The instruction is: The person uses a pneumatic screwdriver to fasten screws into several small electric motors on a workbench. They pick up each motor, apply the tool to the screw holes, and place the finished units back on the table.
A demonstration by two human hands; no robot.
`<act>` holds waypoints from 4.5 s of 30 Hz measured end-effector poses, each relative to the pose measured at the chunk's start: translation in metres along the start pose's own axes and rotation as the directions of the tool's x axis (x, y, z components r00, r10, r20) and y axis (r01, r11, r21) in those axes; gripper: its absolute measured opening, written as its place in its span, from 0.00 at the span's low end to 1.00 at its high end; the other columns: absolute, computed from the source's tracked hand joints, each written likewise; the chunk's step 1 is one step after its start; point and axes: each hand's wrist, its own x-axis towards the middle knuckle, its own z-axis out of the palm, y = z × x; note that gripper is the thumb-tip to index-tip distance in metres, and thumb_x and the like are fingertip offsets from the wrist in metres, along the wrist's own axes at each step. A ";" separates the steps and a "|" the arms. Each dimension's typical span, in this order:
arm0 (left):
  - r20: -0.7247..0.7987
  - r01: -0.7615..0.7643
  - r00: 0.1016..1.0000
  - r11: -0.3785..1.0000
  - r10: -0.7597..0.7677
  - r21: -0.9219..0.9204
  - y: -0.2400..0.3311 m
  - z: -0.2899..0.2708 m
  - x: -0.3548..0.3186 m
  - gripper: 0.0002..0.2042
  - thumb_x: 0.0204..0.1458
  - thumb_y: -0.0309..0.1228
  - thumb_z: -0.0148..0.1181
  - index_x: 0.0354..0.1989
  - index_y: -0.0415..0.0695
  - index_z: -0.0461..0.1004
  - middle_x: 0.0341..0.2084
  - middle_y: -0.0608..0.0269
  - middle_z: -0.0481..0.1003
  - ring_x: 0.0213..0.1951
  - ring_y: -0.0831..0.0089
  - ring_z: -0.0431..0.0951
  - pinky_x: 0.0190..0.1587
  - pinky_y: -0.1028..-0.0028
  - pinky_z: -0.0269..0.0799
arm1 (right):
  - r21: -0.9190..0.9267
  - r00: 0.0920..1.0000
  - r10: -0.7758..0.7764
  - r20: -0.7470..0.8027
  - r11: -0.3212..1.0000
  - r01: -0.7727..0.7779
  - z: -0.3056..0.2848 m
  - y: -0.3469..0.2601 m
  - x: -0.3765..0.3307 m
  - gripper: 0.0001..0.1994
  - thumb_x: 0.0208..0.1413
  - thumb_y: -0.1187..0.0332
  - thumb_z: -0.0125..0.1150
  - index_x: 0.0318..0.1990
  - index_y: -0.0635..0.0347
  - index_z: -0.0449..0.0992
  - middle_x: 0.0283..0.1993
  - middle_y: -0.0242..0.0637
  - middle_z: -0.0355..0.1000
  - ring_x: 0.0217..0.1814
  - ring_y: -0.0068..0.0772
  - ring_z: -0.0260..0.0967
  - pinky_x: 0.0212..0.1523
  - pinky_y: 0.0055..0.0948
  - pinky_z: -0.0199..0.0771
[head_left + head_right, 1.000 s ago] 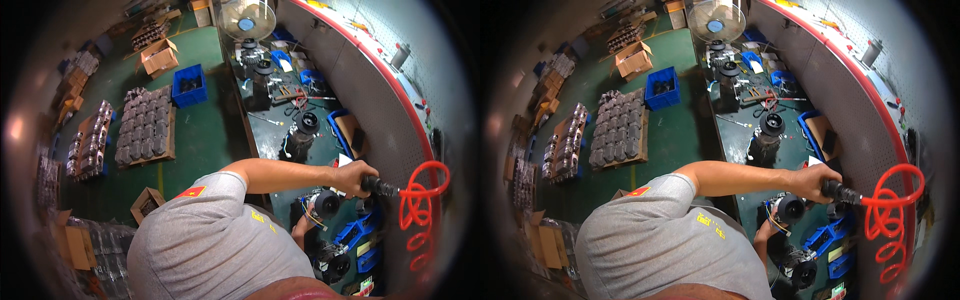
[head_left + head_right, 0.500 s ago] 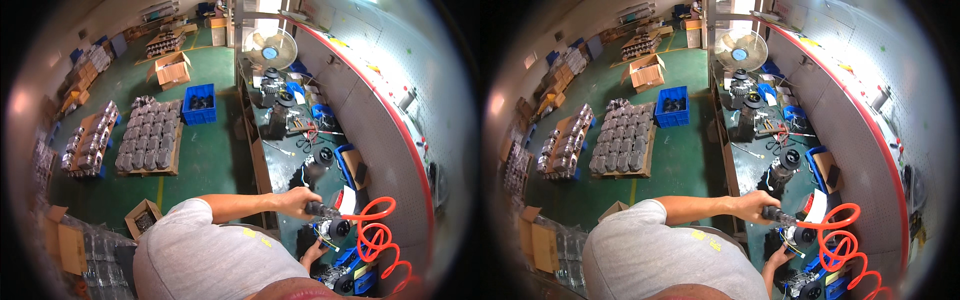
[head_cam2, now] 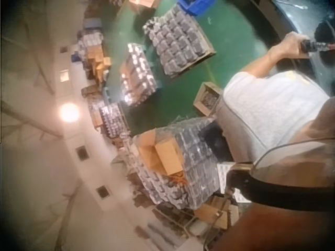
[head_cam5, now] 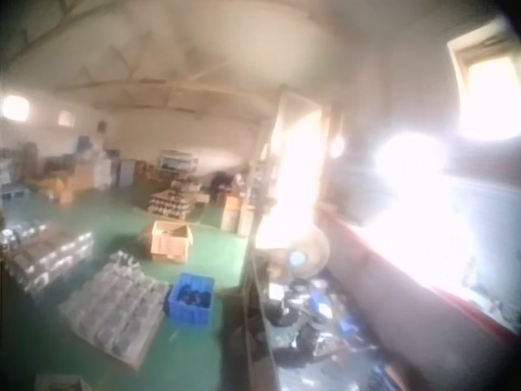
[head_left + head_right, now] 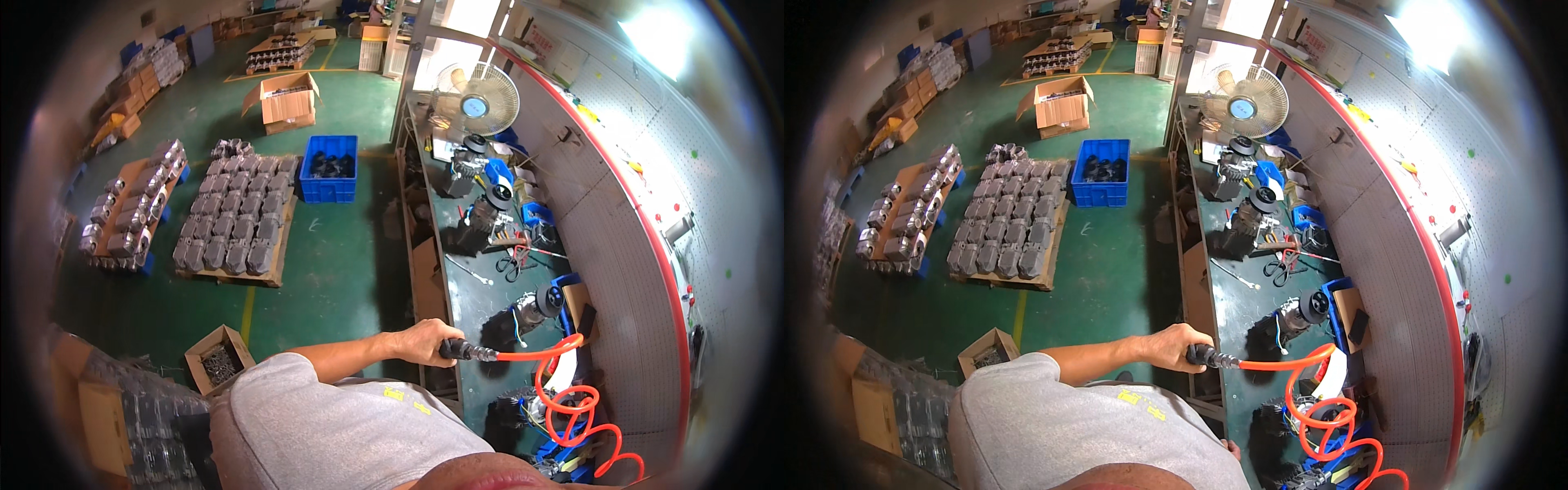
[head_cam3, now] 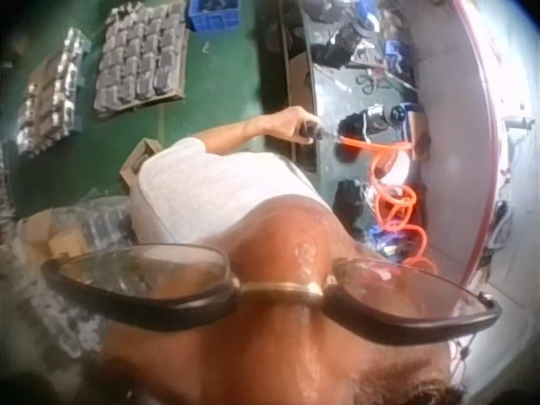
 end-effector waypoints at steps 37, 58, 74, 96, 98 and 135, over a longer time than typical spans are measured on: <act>-0.048 -0.037 0.998 0.999 0.038 0.021 -0.029 -0.052 -0.023 0.12 0.48 0.29 0.71 0.39 0.42 0.77 0.22 0.54 0.76 0.26 0.56 0.80 0.32 0.64 0.74 | 0.089 0.950 -0.059 0.305 0.996 0.034 0.060 -0.180 -0.056 0.11 0.56 0.76 0.64 0.45 0.75 0.80 0.30 0.39 0.78 0.25 0.25 0.74 0.23 0.25 0.73; -0.015 0.014 1.000 1.000 -0.013 0.003 -0.042 -0.046 -0.021 0.12 0.46 0.28 0.71 0.38 0.41 0.76 0.22 0.54 0.75 0.26 0.56 0.78 0.32 0.63 0.73 | 0.102 0.937 -0.026 0.349 0.995 -0.010 0.064 -0.193 -0.051 0.11 0.58 0.74 0.65 0.45 0.71 0.80 0.31 0.39 0.78 0.26 0.24 0.73 0.23 0.24 0.72; 0.001 -0.005 1.000 0.999 0.005 0.043 -0.049 -0.043 -0.015 0.15 0.47 0.30 0.73 0.42 0.42 0.77 0.26 0.51 0.78 0.30 0.52 0.81 0.35 0.61 0.76 | 0.519 0.495 -0.488 0.719 0.850 0.084 0.069 -0.447 -0.117 0.35 0.53 0.70 0.75 0.67 0.68 0.67 0.64 0.47 0.72 0.65 0.37 0.71 0.67 0.39 0.70; 0.453 0.159 0.892 0.931 0.008 -0.329 -0.062 -0.017 0.052 0.14 0.44 0.22 0.74 0.38 0.41 0.77 0.34 0.66 0.77 0.39 0.78 0.75 0.46 0.72 0.75 | 0.822 0.710 -0.531 0.463 0.557 -0.120 0.100 -0.496 -0.122 0.26 0.75 0.60 0.42 0.19 0.55 0.57 0.15 0.32 0.55 0.18 0.26 0.51 0.28 0.31 0.61; 0.479 0.205 0.877 0.936 -0.045 -0.287 -0.053 -0.007 0.063 0.12 0.44 0.20 0.72 0.36 0.40 0.76 0.33 0.66 0.76 0.38 0.77 0.75 0.45 0.72 0.74 | 0.837 0.708 -0.558 0.433 0.540 -0.087 0.091 -0.492 -0.112 0.26 0.75 0.58 0.43 0.19 0.56 0.59 0.15 0.32 0.55 0.18 0.26 0.52 0.31 0.31 0.66; 0.067 -0.219 0.972 0.973 0.224 -0.076 -0.028 0.003 0.364 0.13 0.50 0.30 0.75 0.38 0.40 0.76 0.24 0.67 0.74 0.28 0.79 0.72 0.33 0.73 0.71 | 0.571 0.999 0.034 0.018 0.820 -0.038 0.105 -0.350 0.160 0.22 0.58 0.73 0.68 0.58 0.70 0.71 0.54 0.42 0.75 0.51 0.27 0.74 0.52 0.25 0.74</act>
